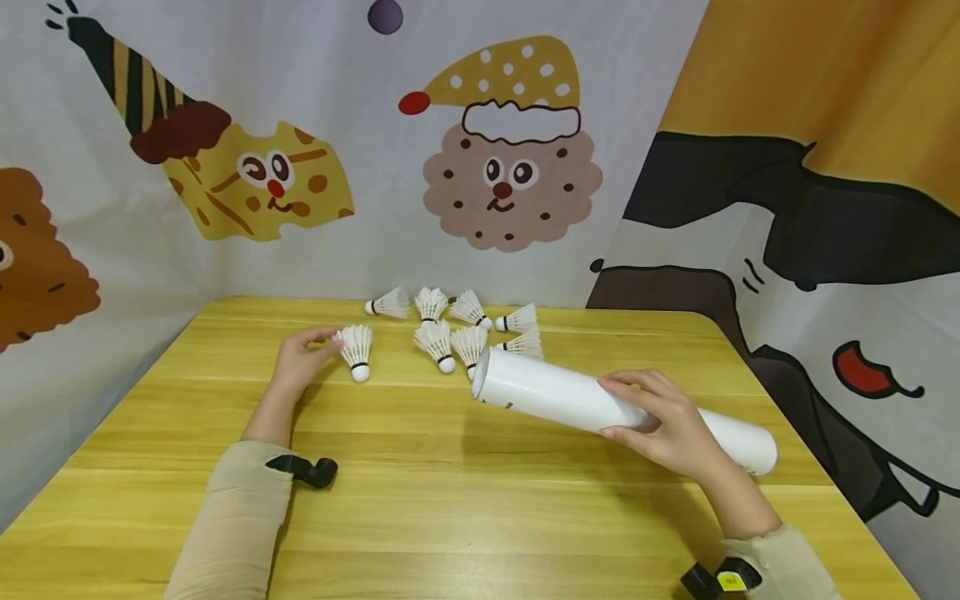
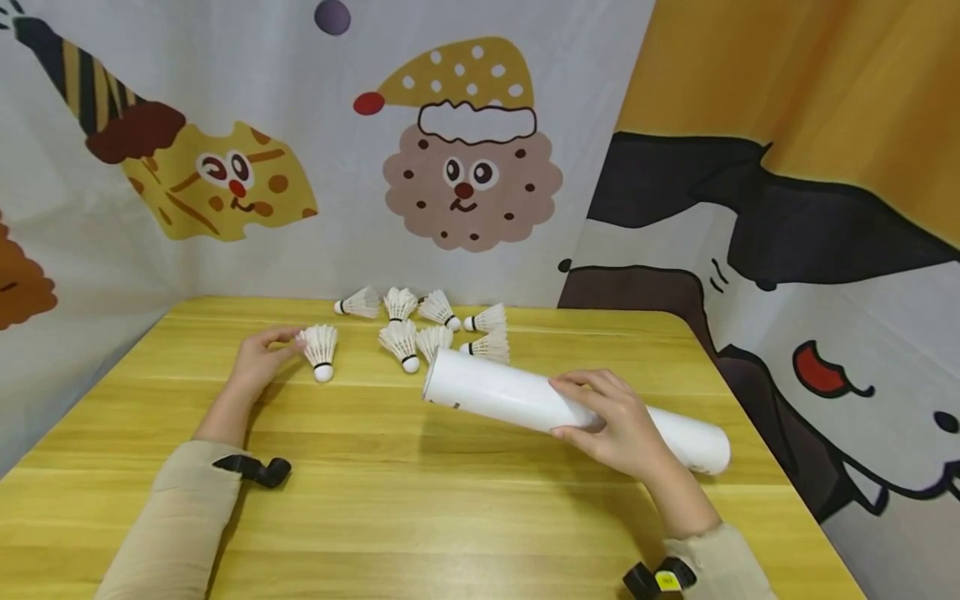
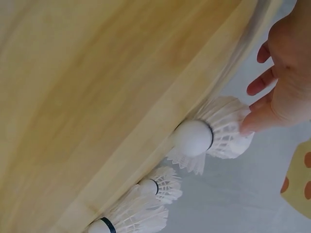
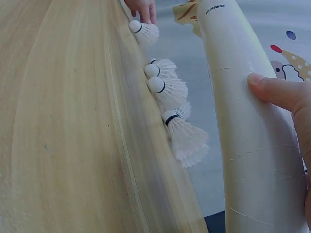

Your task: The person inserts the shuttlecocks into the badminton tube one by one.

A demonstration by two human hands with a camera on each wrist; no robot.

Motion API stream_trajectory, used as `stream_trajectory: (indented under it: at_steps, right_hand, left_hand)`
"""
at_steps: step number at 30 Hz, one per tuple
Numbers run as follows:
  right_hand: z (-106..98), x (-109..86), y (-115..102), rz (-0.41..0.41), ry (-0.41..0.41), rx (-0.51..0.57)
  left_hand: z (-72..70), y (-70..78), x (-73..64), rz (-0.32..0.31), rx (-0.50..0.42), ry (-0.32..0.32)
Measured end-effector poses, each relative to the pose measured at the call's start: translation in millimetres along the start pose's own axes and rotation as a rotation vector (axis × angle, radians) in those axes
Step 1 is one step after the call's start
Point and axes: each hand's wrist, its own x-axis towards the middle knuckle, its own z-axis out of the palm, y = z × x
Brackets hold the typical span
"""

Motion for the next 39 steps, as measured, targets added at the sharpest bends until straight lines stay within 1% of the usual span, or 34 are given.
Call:
stream_trajectory:
  at_steps: [4,8,11,16,21,26,28,32,35,39]
  right_hand:
    - [0,0.4,0,-0.004,0.001,0.002]
    - [-1,0.6,-1,0.003,-0.001,0.003]
    - [-1,0.4,-1,0.006,-0.002,0.003]
    - [-1,0.2,-1,0.006,0.000,0.002]
    - [-2,-0.3,-1,0.003,0.001,0.000]
    - [-2,-0.5,-1,0.004,0.004,0.002]
    - [-2,-0.3,-1,0.005,0.002,0.003]
    - [-2,0.0,-2,0.007,0.001,-0.007]
    - [-3,-0.2,-2,0.012,0.002,-0.006]
    - [-3,-0.8,-2,0.024,0.000,0.022]
  left_hand:
    - [-1.8,1.4,-1.4,-0.027,-0.003,-0.005]
    - [-5.0,4.4,-3.6,-0.041,-0.009,-0.030]
    - [-6.1,9.2,-4.9,-0.049,-0.019,-0.047]
    - [-2.8,22.8,-5.6,-0.041,-0.035,-0.045]
    - [5.1,42.2,-7.0,0.011,-0.065,-0.014]
    - [15.2,65.3,-12.5,0.094,-0.124,0.011]
    - [19.4,74.4,-15.4,0.117,-0.164,0.012]
    - [26.7,92.2,-22.4,0.143,-0.236,0.009]
    - [31.1,103.6,-28.1,0.167,-0.275,-0.001]
    - [36.9,115.9,-34.2,0.222,-0.338,-0.023]
